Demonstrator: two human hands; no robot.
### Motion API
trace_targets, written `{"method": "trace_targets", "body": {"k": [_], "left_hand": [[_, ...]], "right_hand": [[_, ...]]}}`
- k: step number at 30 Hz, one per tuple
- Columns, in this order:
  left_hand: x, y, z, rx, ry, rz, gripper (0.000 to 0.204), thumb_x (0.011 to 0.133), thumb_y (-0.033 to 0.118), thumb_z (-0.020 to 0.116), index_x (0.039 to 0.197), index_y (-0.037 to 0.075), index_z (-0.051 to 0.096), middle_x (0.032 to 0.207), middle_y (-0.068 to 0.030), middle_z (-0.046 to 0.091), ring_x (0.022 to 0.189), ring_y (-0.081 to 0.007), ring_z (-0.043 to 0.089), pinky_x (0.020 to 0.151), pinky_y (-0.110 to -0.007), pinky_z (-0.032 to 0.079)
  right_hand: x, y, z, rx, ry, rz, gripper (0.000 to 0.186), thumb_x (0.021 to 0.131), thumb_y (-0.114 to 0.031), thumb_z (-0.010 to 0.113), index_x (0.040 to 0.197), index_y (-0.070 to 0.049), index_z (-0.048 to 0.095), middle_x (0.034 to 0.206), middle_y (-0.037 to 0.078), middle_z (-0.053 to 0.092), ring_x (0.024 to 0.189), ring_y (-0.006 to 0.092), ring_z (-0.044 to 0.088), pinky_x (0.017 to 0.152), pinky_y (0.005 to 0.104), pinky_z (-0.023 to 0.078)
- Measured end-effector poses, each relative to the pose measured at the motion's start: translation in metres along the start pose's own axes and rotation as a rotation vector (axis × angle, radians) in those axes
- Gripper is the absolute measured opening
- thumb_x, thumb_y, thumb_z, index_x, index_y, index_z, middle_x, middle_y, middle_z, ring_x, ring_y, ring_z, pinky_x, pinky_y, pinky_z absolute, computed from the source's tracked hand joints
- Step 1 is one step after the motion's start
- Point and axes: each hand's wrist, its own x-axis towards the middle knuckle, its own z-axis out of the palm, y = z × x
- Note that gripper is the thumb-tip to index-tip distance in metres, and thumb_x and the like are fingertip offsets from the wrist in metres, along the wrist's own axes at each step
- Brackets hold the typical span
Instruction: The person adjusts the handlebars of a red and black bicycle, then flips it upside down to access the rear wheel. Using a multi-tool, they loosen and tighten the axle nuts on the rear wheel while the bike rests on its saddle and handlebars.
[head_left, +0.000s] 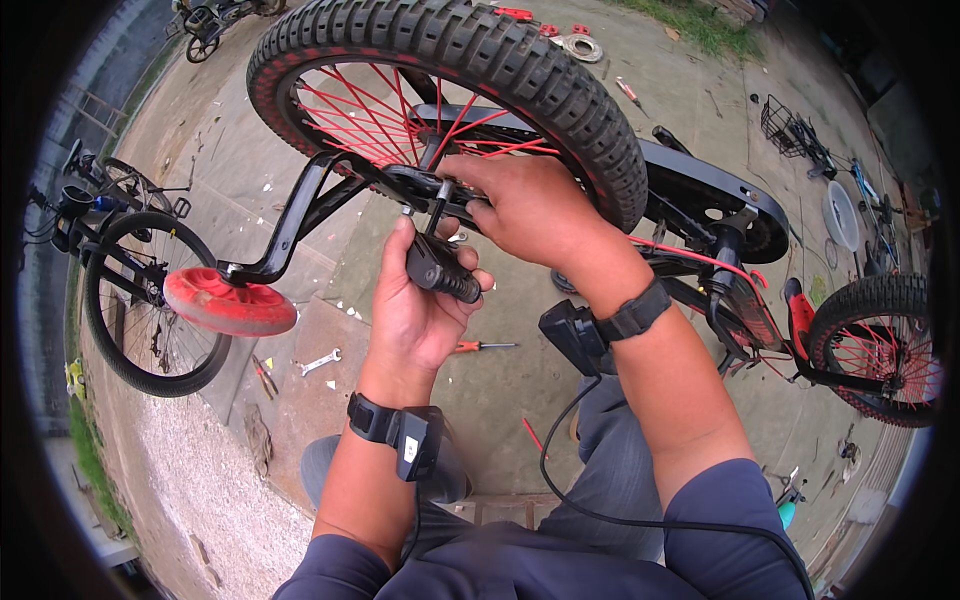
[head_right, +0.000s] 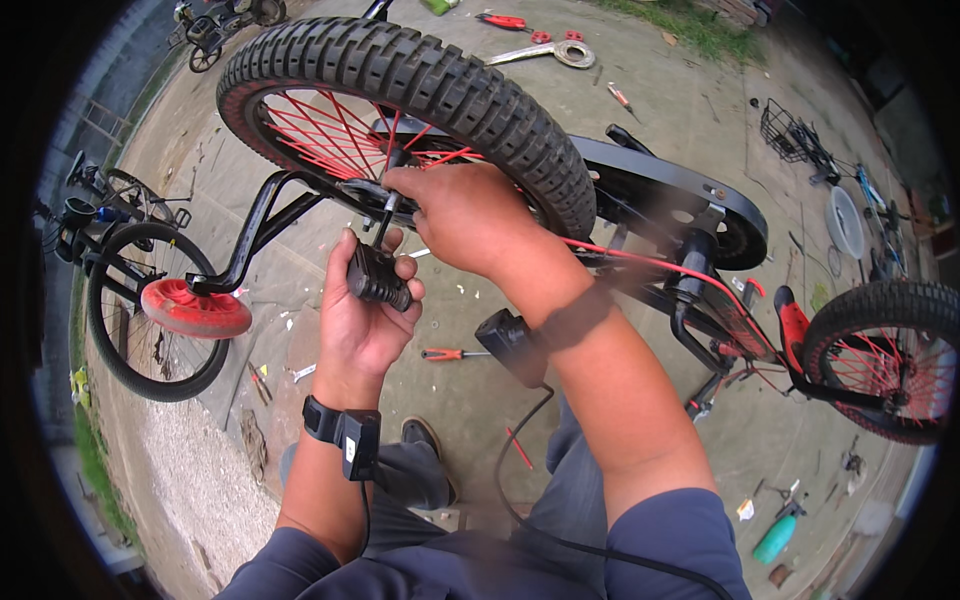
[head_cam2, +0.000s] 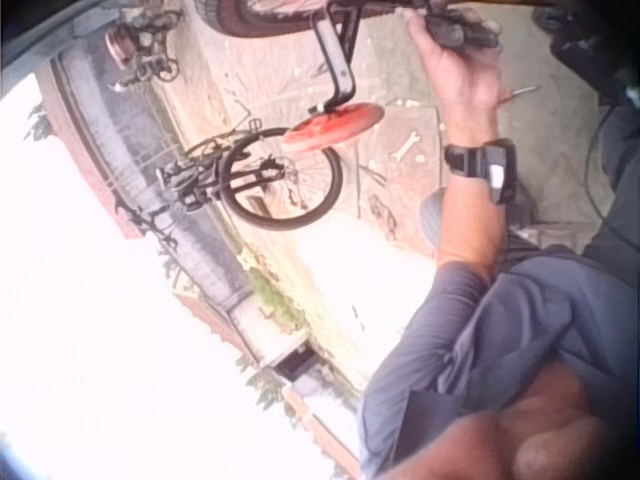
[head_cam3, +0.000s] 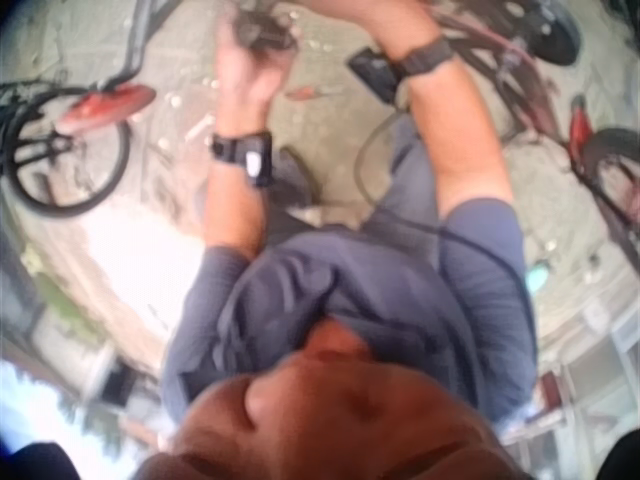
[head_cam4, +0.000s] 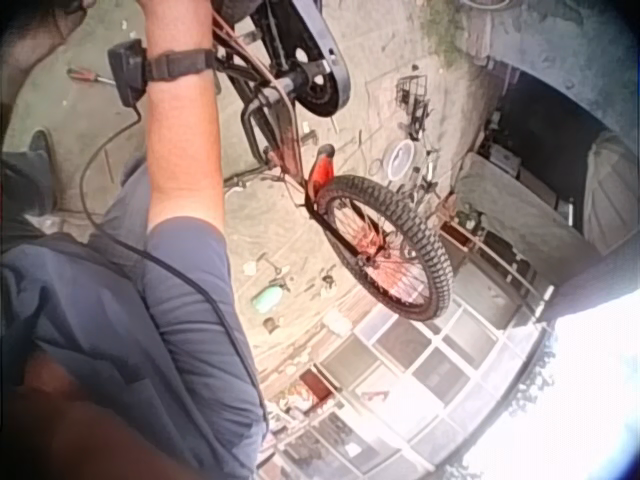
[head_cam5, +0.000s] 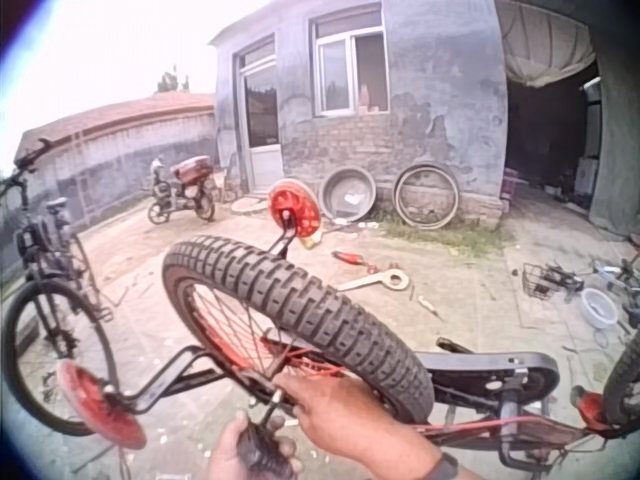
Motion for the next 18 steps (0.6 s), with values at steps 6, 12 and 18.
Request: {"method": "trace_targets", "body": {"k": [6, 12, 18], "left_hand": [[0.002, 0.002, -0.007, 0.948, 0.198, 0.331, 0.043, 0.102, 0.038, 0.067, 0.123, 0.001, 0.061, 0.087, -0.009, 0.068, 0.076, -0.0226, 0.072, 0.068, -0.036, 0.06], [-0.002, 0.006, -0.003, 1.854, 0.343, 0.715, 0.052, 0.092, 0.039, 0.076, 0.127, 0.003, 0.062, 0.08, -0.0146, 0.07, 0.073, -0.0336, 0.07, 0.067, -0.042, 0.054], [-0.013, 0.004, -0.006, 1.665, 0.349, 0.57, 0.049, 0.096, 0.04, 0.072, 0.124, 0.001, 0.061, 0.083, -0.0138, 0.07, 0.071, -0.0301, 0.072, 0.066, -0.041, 0.055]], "right_hand": [[0.001, 0.0, 0.001, 0.018, 0.007, -0.019, 0.041, 0.085, -0.008, 0.066, 0.126, -0.015, 0.068, 0.096, 0.016, 0.075, 0.09, 0.0372, 0.072, 0.078, 0.0503, 0.056], [0.0, 0.005, 0.005, 0.012, 0.036, -0.015, 0.044, 0.084, -0.008, 0.07, 0.126, -0.018, 0.067, 0.093, 0.014, 0.073, 0.086, 0.0363, 0.071, 0.075, 0.0472, 0.055], [0.0, 0.001, 0.001, 0.0, 0.006, -0.016, 0.041, 0.085, -0.009, 0.067, 0.126, -0.014, 0.068, 0.096, 0.017, 0.075, 0.091, 0.0373, 0.073, 0.078, 0.0502, 0.057]]}}
